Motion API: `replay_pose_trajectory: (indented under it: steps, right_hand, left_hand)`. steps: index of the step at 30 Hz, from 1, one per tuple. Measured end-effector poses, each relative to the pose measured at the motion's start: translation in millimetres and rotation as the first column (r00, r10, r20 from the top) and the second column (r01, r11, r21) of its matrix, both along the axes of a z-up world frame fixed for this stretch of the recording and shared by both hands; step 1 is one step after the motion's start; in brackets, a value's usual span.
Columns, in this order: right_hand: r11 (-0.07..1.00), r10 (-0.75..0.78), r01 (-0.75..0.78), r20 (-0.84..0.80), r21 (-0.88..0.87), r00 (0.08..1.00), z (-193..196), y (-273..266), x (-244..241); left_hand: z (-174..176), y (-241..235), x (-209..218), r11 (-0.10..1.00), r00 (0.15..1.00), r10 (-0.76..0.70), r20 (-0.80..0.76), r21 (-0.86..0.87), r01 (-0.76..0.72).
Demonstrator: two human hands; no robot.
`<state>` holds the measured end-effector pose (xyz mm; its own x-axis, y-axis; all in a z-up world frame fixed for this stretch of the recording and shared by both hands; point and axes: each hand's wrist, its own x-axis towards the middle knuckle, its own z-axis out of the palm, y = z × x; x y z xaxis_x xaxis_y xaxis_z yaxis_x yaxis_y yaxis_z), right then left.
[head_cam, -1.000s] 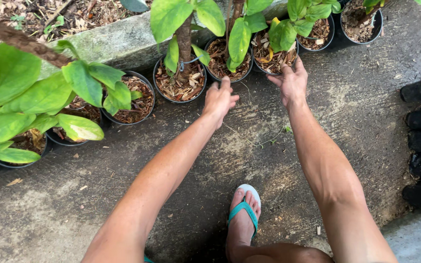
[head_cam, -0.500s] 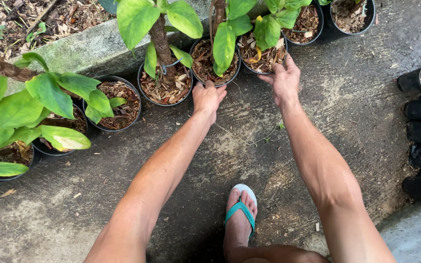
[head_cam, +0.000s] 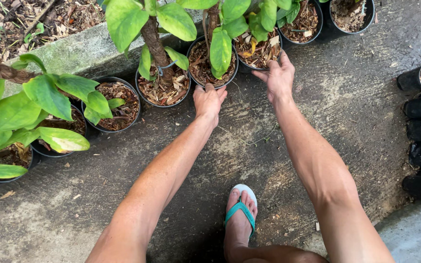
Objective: The person inspects a row of potted plants by lifting and rotating them to view the leaves and stems. They remove a small weed from one pot and continue checking the foliage of several other plants. The person handles the pots and plants by hand without using any tools.
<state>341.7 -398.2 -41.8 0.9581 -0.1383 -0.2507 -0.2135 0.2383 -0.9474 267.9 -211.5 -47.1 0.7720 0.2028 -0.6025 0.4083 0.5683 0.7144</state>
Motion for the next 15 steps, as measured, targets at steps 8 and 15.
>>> replay_pose_trajectory:
  steps: [8,15]
  right_hand:
    - [0.997,-0.082,0.083,-0.033,0.011,0.996,-6.0,15.5,3.2]
    - [0.996,-0.078,0.079,-0.032,0.037,0.996,-9.1,21.7,0.6]
  left_hand:
    - [10.8,-1.7,0.2,1.0,0.999,0.026,-0.047,-0.006,-0.026]
    - [16.5,-2.2,0.3,1.0,0.997,0.023,-0.078,-0.008,-0.024]
